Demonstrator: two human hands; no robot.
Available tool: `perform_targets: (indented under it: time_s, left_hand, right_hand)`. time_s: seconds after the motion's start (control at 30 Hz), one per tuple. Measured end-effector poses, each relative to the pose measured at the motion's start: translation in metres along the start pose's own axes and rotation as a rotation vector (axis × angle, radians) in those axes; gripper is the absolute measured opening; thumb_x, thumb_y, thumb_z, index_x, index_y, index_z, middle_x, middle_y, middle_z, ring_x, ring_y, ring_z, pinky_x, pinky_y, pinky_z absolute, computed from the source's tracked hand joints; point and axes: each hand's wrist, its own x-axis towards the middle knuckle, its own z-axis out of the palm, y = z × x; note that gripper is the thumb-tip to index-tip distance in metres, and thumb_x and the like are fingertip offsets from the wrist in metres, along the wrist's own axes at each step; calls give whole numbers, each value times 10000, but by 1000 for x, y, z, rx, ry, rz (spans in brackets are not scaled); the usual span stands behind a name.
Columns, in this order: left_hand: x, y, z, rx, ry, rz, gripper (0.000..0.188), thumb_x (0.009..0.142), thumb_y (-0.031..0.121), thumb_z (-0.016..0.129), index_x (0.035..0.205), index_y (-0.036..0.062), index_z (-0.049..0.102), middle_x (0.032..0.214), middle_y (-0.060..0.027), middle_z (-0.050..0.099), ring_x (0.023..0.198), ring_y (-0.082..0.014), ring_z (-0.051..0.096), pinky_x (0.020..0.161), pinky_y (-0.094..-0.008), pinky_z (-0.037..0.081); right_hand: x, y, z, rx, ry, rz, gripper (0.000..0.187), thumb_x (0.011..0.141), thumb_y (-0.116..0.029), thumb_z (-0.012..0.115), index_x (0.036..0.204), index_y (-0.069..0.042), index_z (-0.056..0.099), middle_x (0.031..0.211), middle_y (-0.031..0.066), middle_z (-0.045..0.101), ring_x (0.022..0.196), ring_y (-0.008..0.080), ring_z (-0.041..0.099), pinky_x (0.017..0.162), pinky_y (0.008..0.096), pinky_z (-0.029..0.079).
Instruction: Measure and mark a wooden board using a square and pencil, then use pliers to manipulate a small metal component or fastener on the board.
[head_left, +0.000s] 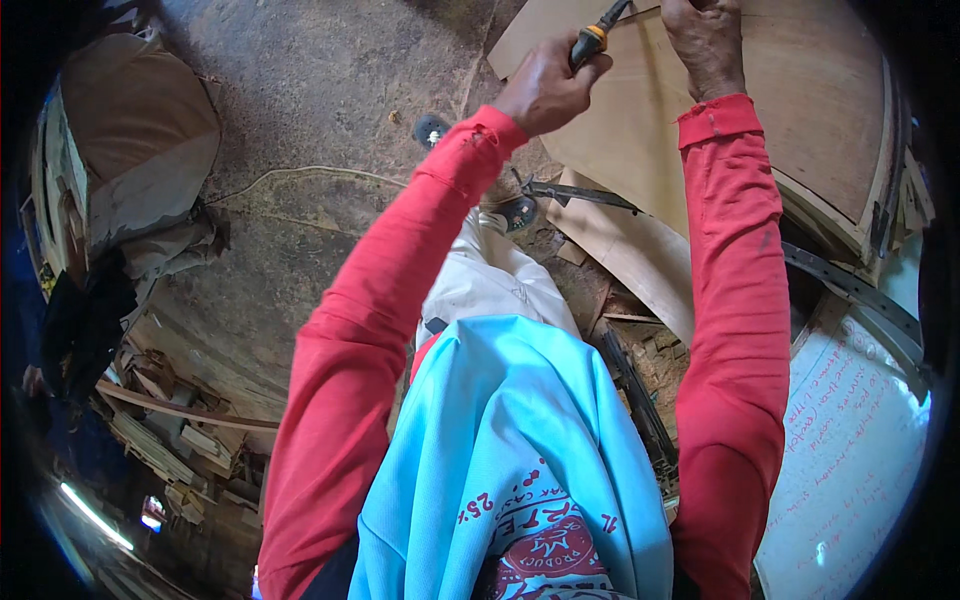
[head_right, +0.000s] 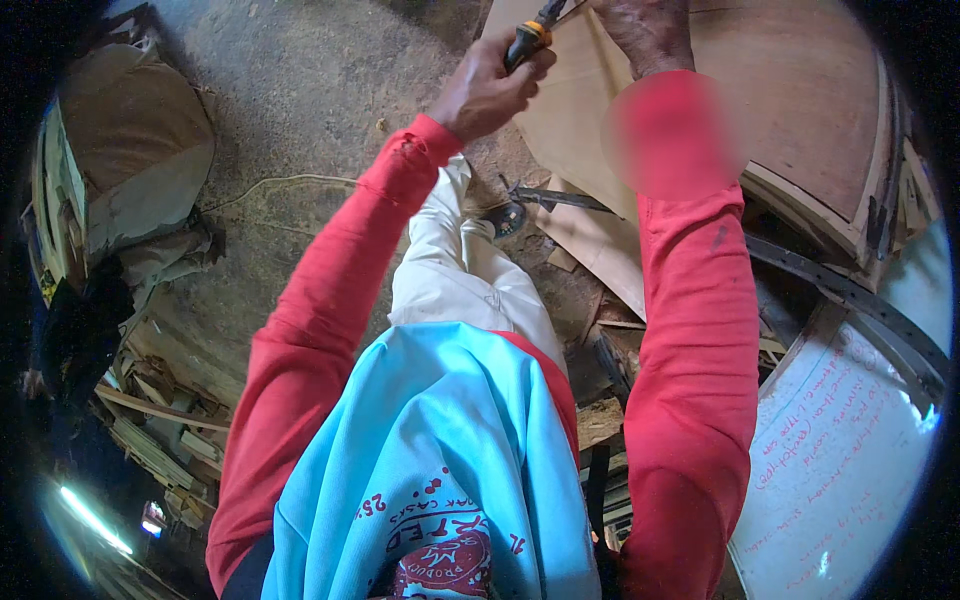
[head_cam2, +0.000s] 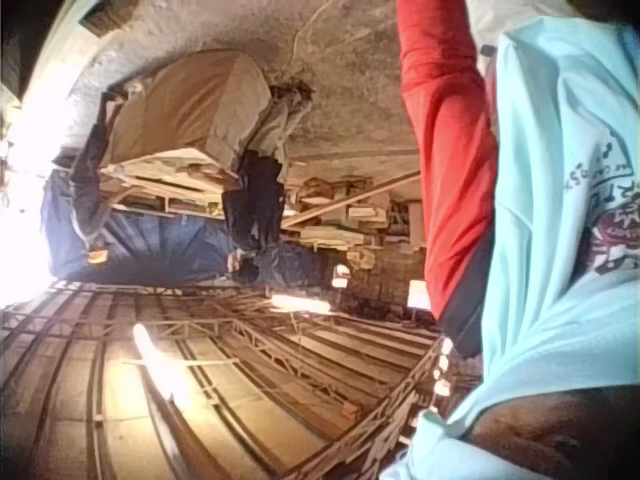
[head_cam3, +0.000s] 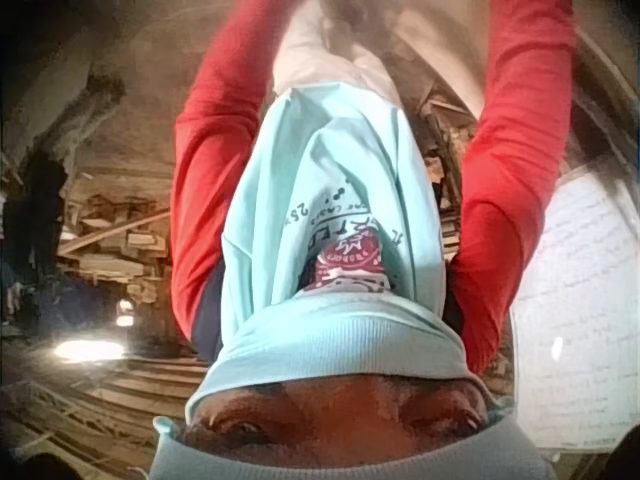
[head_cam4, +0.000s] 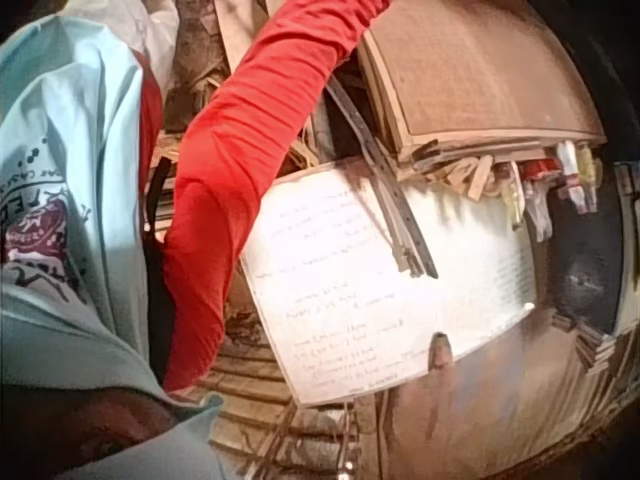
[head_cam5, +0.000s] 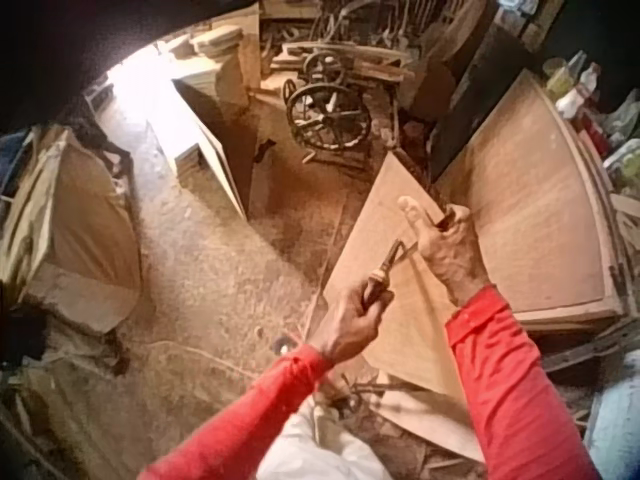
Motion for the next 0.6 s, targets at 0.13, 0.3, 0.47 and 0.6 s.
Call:
perform_targets:
  time_s: [0.13,0.3,0.47,0.6]
  left_hand:
    - [-3,-1,30,-840,-69,-156,195,1018,226,653,1012,39,596,822,-13,582,649,-104,527,540,-275,436]
    - [-20,16,51,-1332,-196,-160,225,1033,238,655,1060,28,579,788,6,496,649,-100,490,540,-255,394]
    - [-36,15,41,-701,11,-96,281,1017,240,672,1127,1,574,825,-27,553,671,-136,528,592,-330,452]
    - [-28,-2,18,384,250,203,211,1012,184,632,1066,1,542,860,-164,674,718,-371,663,661,-462,516]
  right_hand:
    - [-2,-6,0,113,24,81,430,983,-254,742,643,-70,553,594,-84,435,550,46,391,499,319,302]
    - [-2,-16,-5,100,-18,63,360,991,-246,730,714,-37,636,627,-95,471,581,32,414,509,301,309]
    - [7,13,7,218,130,-44,321,997,-232,716,781,4,689,662,-101,513,613,27,437,521,286,321]
    - [-4,10,-18,159,53,58,299,992,-212,715,785,2,700,669,-103,524,618,28,451,525,282,333]
